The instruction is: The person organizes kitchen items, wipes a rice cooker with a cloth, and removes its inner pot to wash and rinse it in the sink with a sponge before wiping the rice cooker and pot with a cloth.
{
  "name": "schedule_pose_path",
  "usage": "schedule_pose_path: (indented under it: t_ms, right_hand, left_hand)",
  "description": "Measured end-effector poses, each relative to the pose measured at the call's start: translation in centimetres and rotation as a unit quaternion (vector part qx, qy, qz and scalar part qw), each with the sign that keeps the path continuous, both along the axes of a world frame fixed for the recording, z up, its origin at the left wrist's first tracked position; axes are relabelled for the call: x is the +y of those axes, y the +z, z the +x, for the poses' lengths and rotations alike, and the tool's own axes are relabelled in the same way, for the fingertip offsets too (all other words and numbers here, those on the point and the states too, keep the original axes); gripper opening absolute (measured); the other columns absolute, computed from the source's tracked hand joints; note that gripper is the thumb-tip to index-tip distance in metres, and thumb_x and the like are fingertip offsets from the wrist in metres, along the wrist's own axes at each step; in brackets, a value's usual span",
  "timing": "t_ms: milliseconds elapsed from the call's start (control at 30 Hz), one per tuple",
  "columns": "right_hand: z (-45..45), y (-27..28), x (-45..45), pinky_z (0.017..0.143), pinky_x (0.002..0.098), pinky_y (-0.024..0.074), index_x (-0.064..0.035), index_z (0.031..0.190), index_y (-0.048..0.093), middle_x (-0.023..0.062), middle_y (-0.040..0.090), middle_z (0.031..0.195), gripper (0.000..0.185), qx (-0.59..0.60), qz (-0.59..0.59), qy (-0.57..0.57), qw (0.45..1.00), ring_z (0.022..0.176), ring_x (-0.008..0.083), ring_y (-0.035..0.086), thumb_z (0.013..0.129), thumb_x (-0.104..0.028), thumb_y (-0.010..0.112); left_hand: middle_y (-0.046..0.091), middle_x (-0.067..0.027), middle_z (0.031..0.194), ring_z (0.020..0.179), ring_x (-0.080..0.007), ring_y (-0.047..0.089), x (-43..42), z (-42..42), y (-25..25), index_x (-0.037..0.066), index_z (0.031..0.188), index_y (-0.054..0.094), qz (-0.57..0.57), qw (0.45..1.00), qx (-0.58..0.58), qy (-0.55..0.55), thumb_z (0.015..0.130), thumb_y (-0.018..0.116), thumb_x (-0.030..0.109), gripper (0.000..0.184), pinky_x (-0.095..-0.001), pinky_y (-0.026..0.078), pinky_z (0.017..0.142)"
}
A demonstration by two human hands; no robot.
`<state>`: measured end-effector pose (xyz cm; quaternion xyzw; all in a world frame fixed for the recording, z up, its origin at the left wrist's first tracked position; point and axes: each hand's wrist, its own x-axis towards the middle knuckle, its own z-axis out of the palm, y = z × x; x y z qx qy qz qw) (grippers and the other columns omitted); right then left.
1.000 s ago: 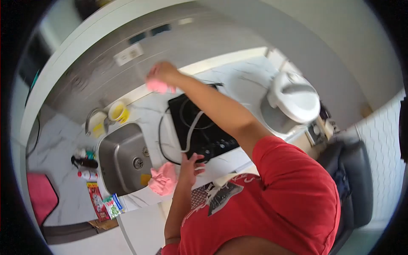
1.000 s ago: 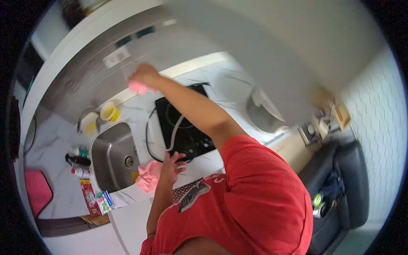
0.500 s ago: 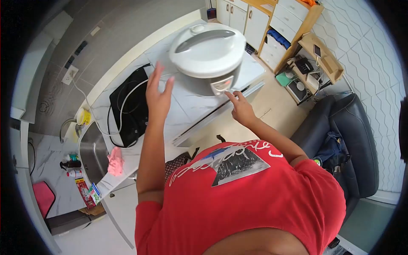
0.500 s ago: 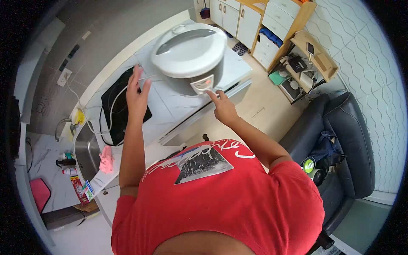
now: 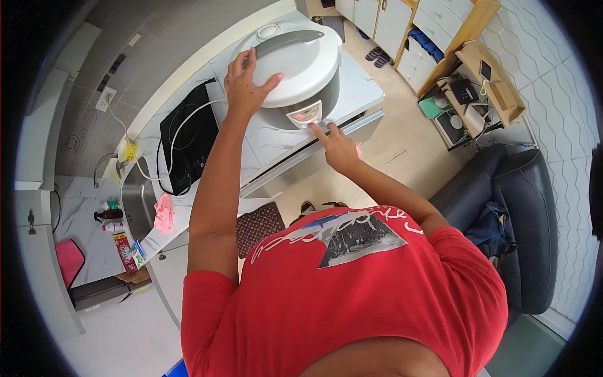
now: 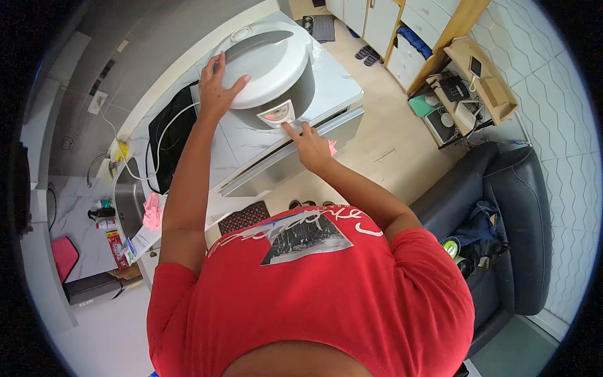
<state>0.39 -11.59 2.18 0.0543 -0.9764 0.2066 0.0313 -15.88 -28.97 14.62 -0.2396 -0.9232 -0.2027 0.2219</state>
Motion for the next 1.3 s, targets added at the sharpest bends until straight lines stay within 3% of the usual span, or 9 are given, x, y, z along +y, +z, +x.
schedule_pose_path:
  t_ms: [367, 467, 533, 667, 733, 933, 1000, 1167, 1300]
  right_hand:
    - [0.6, -0.7, 1.8, 0.07, 0.0371, 0.0507, -0.0253, 0.136, 0.034, 0.0183, 0.044, 0.116, 0.079, 0.012, -0.084, 0.01, 0.996, 0.091, 0.0314, 0.056, 0.066, 0.005, 0.055]
    - [-0.5, -2.0, 1.3, 0.071, 0.0342, 0.0503, -0.0125, 0.131, 0.042, 0.017, 0.046, 0.115, 0.068, -0.04, -0.339, 0.017, 0.94, 0.09, 0.026, 0.056, 0.067, 0.005, 0.056]
    - [-1.3, -2.1, 0.7, 0.069, 0.03, 0.0498, -0.0008, 0.12, 0.048, 0.0125, 0.053, 0.103, 0.051, -0.142, -0.624, -0.047, 0.767, 0.082, 0.0185, 0.057, 0.07, 0.003, 0.058]
    - [-2.7, 2.1, 2.5, 0.067, 0.026, 0.0494, 0.0025, 0.113, 0.052, 0.0075, 0.058, 0.088, 0.039, -0.136, -0.623, -0.027, 0.77, 0.076, 0.0138, 0.058, 0.075, 0.001, 0.056]
    - [-3.3, 7.3, 4.1, 0.065, 0.0228, 0.0485, 0.0036, 0.104, 0.056, 0.0065, 0.059, 0.077, 0.027, -0.134, -0.725, -0.036, 0.674, 0.073, 0.0131, 0.06, 0.077, -0.002, 0.056]
    - [-12.5, 17.5, 6.6, 0.07, 0.0368, 0.049, -0.0056, 0.093, 0.068, 0.0123, 0.064, 0.08, 0.029, 0.156, -0.213, 0.07, 0.962, 0.076, 0.0243, 0.062, 0.079, -0.03, 0.06]
    - [-17.3, 19.5, 4.0, 0.072, 0.0365, 0.0474, -0.0072, 0.09, 0.069, 0.0149, 0.064, 0.087, 0.035, 0.159, -0.108, 0.168, 0.967, 0.079, 0.0279, 0.061, 0.078, -0.038, 0.06]
    - [-22.1, 23.6, -4.7, 0.076, 0.041, 0.046, 0.0006, 0.099, 0.064, 0.0181, 0.06, 0.103, 0.059, -0.241, 0.056, 0.104, 0.963, 0.087, 0.0302, 0.058, 0.079, -0.054, 0.057]
    - [-25.5, 21.9, -6.1, 0.083, 0.0483, 0.0435, -0.0023, 0.112, 0.059, 0.0228, 0.057, 0.11, 0.056, -0.29, 0.104, 0.114, 0.945, 0.094, 0.0362, 0.058, 0.081, -0.049, 0.059]
  left_hand:
    - [0.033, -0.0162, 0.136, 0.127, -0.0286, 0.029, 0.5, 0.0, -0.6, -0.001, 0.136, 0.03, 0.001, 1.0, 0.005, 0.014, 0.07, 0.064, 0.057, 0.094, -0.0444, 0.021, 0.104]
    - [0.032, -0.0187, 0.137, 0.128, -0.0306, 0.03, 0.5, 0.3, -0.3, -0.002, 0.136, 0.028, -0.007, 1.0, 0.009, 0.016, 0.071, 0.064, 0.055, 0.094, -0.0434, 0.023, 0.103]
    - [0.031, -0.0191, 0.138, 0.128, -0.0307, 0.03, 0.6, 0.3, -0.2, -0.002, 0.136, 0.028, -0.007, 1.0, 0.012, 0.014, 0.071, 0.065, 0.054, 0.094, -0.0425, 0.024, 0.104]
    - [0.028, -0.0219, 0.139, 0.13, -0.0301, 0.028, -0.7, 0.2, -0.2, -0.003, 0.137, 0.025, 0.182, 0.983, -0.033, 0.003, 0.076, 0.066, 0.041, 0.086, -0.0383, 0.024, 0.106]
    - [0.027, -0.0253, 0.138, 0.13, -0.0299, 0.028, -1.9, -0.1, -0.7, -0.003, 0.138, 0.023, 0.239, 0.97, -0.043, 0.0, 0.078, 0.066, 0.037, 0.084, -0.0372, 0.023, 0.106]
    - [0.036, -0.0203, 0.135, 0.124, -0.0262, 0.039, -4.4, -1.4, -3.4, -0.003, 0.138, 0.02, 0.429, 0.886, -0.174, 0.016, 0.09, 0.052, 0.022, 0.063, -0.0321, 0.03, 0.103]
    - [0.037, -0.0164, 0.136, 0.12, -0.0231, 0.042, -5.2, -2.0, -5.0, -0.001, 0.14, 0.018, 0.573, 0.774, -0.269, -0.01, 0.093, 0.047, 0.02, 0.059, -0.031, 0.033, 0.1]
    - [0.038, -0.0106, 0.136, 0.119, -0.0207, 0.042, -3.8, 1.8, -5.1, 0.005, 0.142, 0.014, 0.571, 0.771, -0.28, 0.02, 0.094, 0.044, 0.021, 0.059, -0.0341, 0.035, 0.098]
    - [0.035, -0.0094, 0.139, 0.126, -0.0277, 0.034, -4.6, 3.4, -5.7, 0.005, 0.142, 0.006, 0.569, 0.755, -0.326, 0.027, 0.093, 0.047, 0.026, 0.067, -0.0414, 0.032, 0.1]
